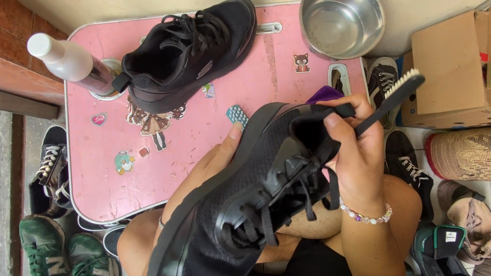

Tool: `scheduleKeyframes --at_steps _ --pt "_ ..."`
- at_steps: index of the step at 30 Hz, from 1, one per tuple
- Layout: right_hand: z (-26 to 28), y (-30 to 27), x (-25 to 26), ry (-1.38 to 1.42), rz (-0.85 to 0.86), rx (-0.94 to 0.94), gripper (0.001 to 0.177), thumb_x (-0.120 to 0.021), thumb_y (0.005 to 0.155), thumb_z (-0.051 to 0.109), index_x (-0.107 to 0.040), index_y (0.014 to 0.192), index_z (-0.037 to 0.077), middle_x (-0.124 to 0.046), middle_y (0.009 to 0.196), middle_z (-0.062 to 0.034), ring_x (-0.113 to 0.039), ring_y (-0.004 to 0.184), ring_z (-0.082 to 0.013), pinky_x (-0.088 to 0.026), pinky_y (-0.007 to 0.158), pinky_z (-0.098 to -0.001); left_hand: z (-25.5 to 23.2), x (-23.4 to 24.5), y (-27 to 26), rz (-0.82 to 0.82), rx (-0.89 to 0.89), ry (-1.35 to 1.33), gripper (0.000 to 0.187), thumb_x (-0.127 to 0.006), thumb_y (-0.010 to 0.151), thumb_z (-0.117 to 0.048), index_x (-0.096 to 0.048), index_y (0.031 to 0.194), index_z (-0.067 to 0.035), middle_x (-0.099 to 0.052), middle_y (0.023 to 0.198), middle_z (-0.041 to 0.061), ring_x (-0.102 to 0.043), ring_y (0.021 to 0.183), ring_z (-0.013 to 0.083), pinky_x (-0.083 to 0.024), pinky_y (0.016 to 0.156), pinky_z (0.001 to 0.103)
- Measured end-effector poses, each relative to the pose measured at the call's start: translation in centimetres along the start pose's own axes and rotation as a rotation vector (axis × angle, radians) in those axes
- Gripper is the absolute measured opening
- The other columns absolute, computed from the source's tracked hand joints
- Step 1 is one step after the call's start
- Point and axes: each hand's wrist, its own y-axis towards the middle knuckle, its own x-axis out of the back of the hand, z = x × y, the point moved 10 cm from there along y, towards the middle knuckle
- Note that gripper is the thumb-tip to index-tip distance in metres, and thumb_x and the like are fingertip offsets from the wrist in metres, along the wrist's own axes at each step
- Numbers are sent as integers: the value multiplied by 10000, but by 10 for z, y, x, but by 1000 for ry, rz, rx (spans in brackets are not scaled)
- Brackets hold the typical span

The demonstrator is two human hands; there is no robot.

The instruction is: Cleaning the upper and midsole of a black sneaker using a small brush and a purple cloth.

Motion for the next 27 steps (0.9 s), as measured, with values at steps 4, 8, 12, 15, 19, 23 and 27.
scheduleKeyframes --at_steps 4,8,12,15,19,23,27 --pt "-8 5 11 51 -78 -83 97 -526 1161 39 -579 1197 112 -515 751 59 -326 523 8 -281 423 -183 12 -10 2 152 -72 80 537 -467 1120 -228 -651 1535 59 -691 1591 60 -622 1456 158 -421 1286 296" --pt "-19 7 -1 258 -15 -68 62 -572 1205 67 -565 1231 123 -594 972 59 -488 723 15 -358 584 -166 22 -18 -12 280 -142 155 522 -448 1146 -159 -611 1589 65 -664 1645 63 -608 1511 163 -401 1323 295" --pt "-18 -2 -34 89 172 -57 115 -490 1200 24 -434 1263 103 -493 792 -19 -378 631 -58 -302 514 -232 -19 0 -15 -40 -243 181 420 -678 1029 -113 -728 1419 36 -777 1424 53 -712 1264 142 -532 1118 277" --pt "-11 -9 -39 -7 225 -37 71 -457 1217 33 -431 1269 74 -566 818 -68 -422 641 -82 -346 524 -235 -48 33 -23 -439 -332 119 350 -932 879 -66 -855 1209 20 -892 1155 50 -803 974 124 -666 868 264" --pt "-7 -16 -32 -118 280 -20 125 -453 1215 38 -453 1340 32 -596 856 -94 -540 671 -110 -405 540 -223 -14 50 -23 -503 -232 -127 395 -943 814 60 -837 1195 52 -884 1096 102 -789 906 156 -662 783 274" --pt "-7 -12 -33 -122 289 -18 105 -483 1207 35 -434 1299 53 -611 846 -79 -529 668 -101 -394 541 -228 -40 40 -21 -497 -292 20 377 -964 820 -21 -834 1171 21 -874 1070 70 -778 892 135 -662 791 269" --pt "-9 -10 -37 -89 292 26 181 -537 1174 -16 -428 1298 57 -553 817 -40 -493 667 -80 -403 554 -224 -21 42 -19 -482 -227 74 332 -956 819 -42 -865 1127 40 -899 1070 67 -794 904 137 -657 806 273"
